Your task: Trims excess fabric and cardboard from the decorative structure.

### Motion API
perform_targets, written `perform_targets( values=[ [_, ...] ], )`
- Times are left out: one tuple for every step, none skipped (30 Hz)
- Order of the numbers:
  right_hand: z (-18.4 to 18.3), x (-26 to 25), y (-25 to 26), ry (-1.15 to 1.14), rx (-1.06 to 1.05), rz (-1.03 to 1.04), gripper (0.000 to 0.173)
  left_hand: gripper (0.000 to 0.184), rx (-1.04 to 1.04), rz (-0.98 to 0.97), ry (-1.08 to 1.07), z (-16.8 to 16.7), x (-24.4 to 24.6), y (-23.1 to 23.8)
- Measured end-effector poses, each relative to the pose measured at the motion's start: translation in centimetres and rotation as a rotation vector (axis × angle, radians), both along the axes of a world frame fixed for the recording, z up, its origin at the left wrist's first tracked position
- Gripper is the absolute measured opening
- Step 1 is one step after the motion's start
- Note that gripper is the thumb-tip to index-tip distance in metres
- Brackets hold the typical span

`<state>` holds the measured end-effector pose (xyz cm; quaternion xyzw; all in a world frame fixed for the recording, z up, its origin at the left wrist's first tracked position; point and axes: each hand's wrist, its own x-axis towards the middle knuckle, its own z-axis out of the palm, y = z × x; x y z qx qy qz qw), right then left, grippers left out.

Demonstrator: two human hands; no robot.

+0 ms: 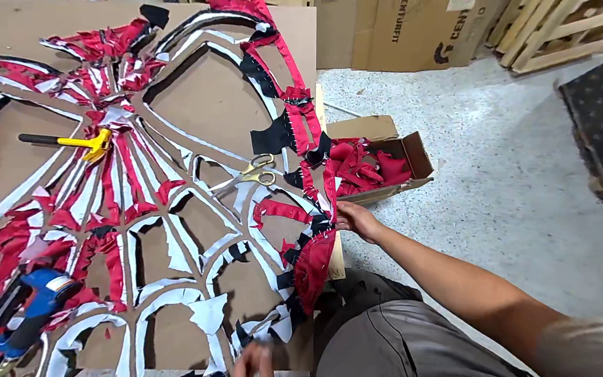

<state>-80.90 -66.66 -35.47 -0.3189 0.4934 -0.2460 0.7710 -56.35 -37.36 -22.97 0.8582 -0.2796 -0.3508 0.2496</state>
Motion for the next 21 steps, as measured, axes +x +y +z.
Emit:
perform_targets(
  values=[
    [0.3, 0.1, -0.5, -0.021, -0.001, 0.022, 0.046, 0.046, -0.071, -0.049, -0.028, -0.5, 0.6, -2.1],
    [0.8, 0.4, -0.9, -0.022, -0.005, 0.059, 0.046, 0.049, -0.107, -0.074, -0.051, -1.0, 1.1, -4.7],
    [1.3, 0.7, -1.1, 0.001, -0.012, 0.097, 0.043, 0.049, -0.106, -0.077, -0.055, -1.5, 1.6, -7.5],
    [1.5, 1.1, -1.1, 0.033, -0.016, 0.141, 0.042, 0.048, -0.065, -0.069, -0.030, -2.2, 1.9, -10.3],
    [1.4, 1.5, -1.0, 0.065, -0.020, 0.177, 0.042, 0.046, -0.009, -0.046, 0.019, -3.1, 2.2, -12.7],
    [1.2, 1.9, -0.9, 0.081, -0.023, 0.193, 0.042, 0.043, 0.041, -0.004, 0.080, -4.2, 2.4, -14.7],
    [0.9, 2.2, -0.9, 0.087, -0.028, 0.185, 0.041, 0.042, 0.068, 0.055, 0.154, -5.6, 2.4, -16.2],
    [0.7, 2.5, -0.9, 0.090, -0.032, 0.170, 0.041, 0.042, 0.070, 0.128, 0.221, -6.8, 2.3, -17.3],
    [0.6, 2.7, -0.9, 0.099, -0.033, 0.153, 0.040, 0.041, 0.058, 0.210, 0.276, -7.8, 2.3, -17.9],
    [0.6, 2.7, -0.8, 0.109, -0.028, 0.144, 0.039, 0.039, 0.037, 0.290, 0.312, -8.6, 2.2, -18.2],
    [0.7, 2.8, -0.7, 0.126, -0.026, 0.146, 0.037, 0.036, 0.018, 0.358, 0.329, -8.9, 2.1, -18.4],
    [0.8, 2.8, -1.0, 0.154, -0.031, 0.166, 0.035, 0.033, 0.004, 0.412, 0.329, -9.0, 1.9, -18.9],
    [0.8, 2.7, -1.3, 0.189, -0.037, 0.195, 0.034, 0.030, -0.007, 0.450, 0.316, -8.9, 1.5, -19.4],
    [0.8, 2.7, -1.4, 0.232, -0.040, 0.230, 0.031, 0.029, -0.014, 0.469, 0.289, -8.9, 1.3, -19.8],
    [0.9, 2.6, -1.4, 0.279, -0.035, 0.277, 0.030, 0.029, -0.008, 0.467, 0.256, -8.9, 1.1, -20.4],
    [1.0, 2.4, -1.7, 0.329, -0.032, 0.329, 0.030, 0.031, 0.009, 0.453, 0.219, -8.9, 1.1, -21.3],
    [1.0, 2.3, -2.0, 0.360, -0.035, 0.376, 0.031, 0.034, 0.037, 0.439, 0.191, -8.9, 1.3, -22.3],
    [1.0, 2.1, -2.3, 0.381, -0.031, 0.410, 0.034, 0.037, 0.061, 0.436, 0.183, -8.9, 1.5, -23.0],
    [1.2, 1.9, -2.4, 0.381, -0.025, 0.425, 0.035, 0.041, 0.069, 0.447, 0.191, -8.9, 1.7, -23.3],
    [1.5, 1.9, -2.6, 0.370, -0.022, 0.433, 0.035, 0.046, 0.055, 0.469, 0.206, -8.9, 1.9, -23.4],
    [1.7, 2.0, -2.9, 0.349, -0.015, 0.421, 0.033, 0.048, 0.027, 0.503, 0.214, -9.0, 2.0, -23.5]
  ],
)
